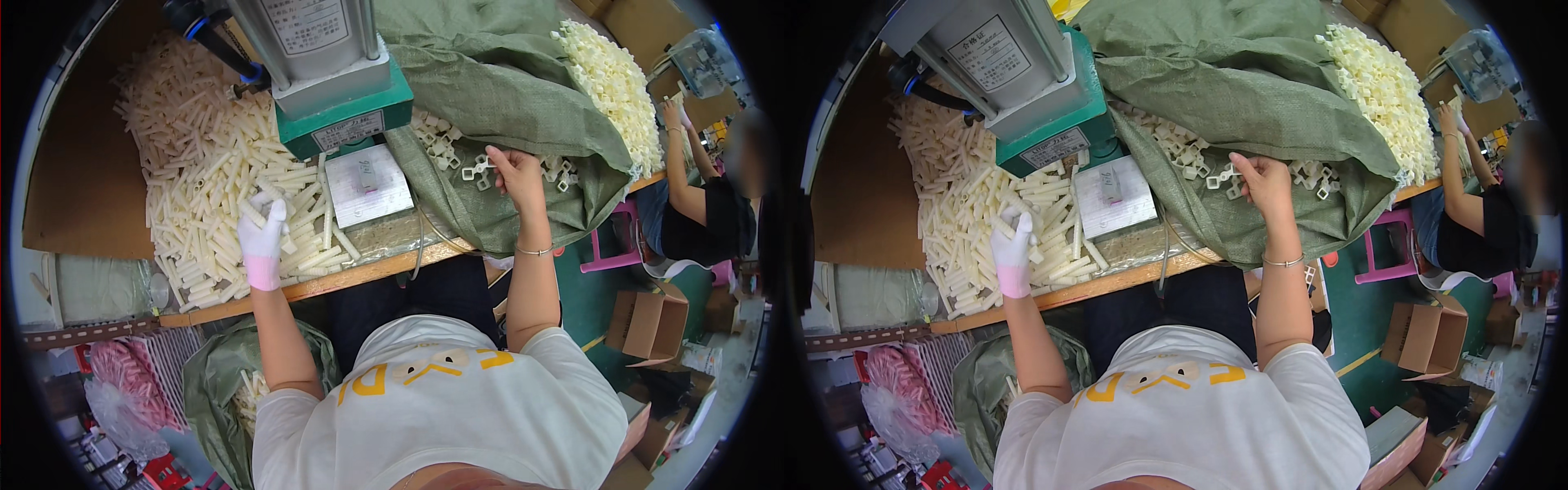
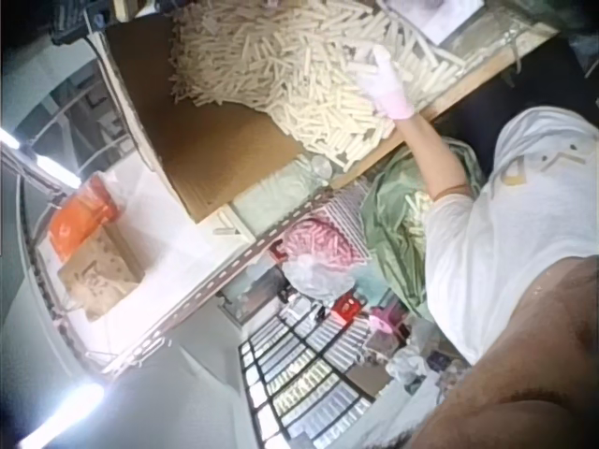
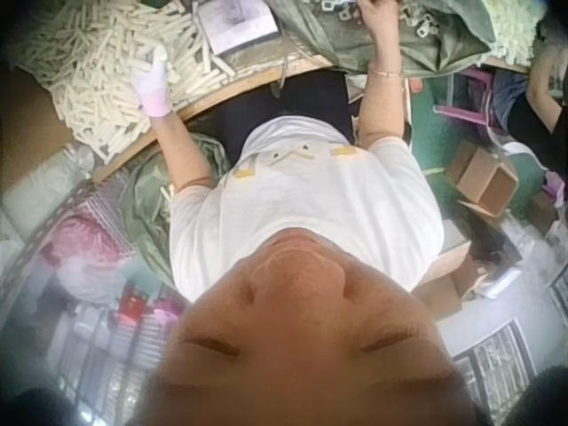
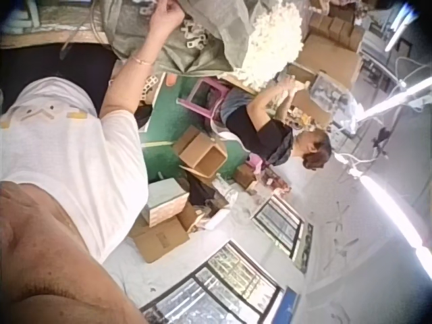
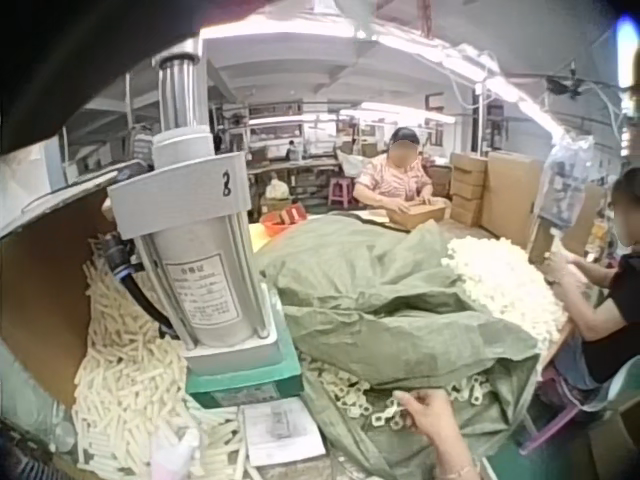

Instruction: Using a manual press or assembly machine to join small plastic parts together on a factory line.

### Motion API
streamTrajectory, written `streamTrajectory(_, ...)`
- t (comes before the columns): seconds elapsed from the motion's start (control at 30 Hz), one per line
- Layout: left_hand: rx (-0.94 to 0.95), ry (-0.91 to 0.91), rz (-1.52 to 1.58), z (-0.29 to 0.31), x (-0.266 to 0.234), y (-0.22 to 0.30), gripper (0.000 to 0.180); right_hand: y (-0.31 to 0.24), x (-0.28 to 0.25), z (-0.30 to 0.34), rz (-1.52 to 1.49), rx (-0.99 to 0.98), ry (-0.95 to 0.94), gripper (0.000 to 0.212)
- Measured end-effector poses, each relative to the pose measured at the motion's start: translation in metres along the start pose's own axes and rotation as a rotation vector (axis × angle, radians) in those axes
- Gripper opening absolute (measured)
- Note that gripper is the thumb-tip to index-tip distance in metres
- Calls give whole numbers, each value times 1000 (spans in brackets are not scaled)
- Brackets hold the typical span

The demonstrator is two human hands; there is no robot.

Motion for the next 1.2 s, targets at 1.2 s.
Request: streamTrajectory(1.2,302,-172,-400,-16,105,79,28,-55,158,35,-25,-120,-289,46)
Point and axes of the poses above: each hand's wrist, its own z-axis away from the middle knuckle, its own x-axis out of the palm, y = z × x, the point moved 7 cm from there along -z, towards the middle knuckle, and after that the axes turned 5 degrees about -z, right-handed, at the moved point
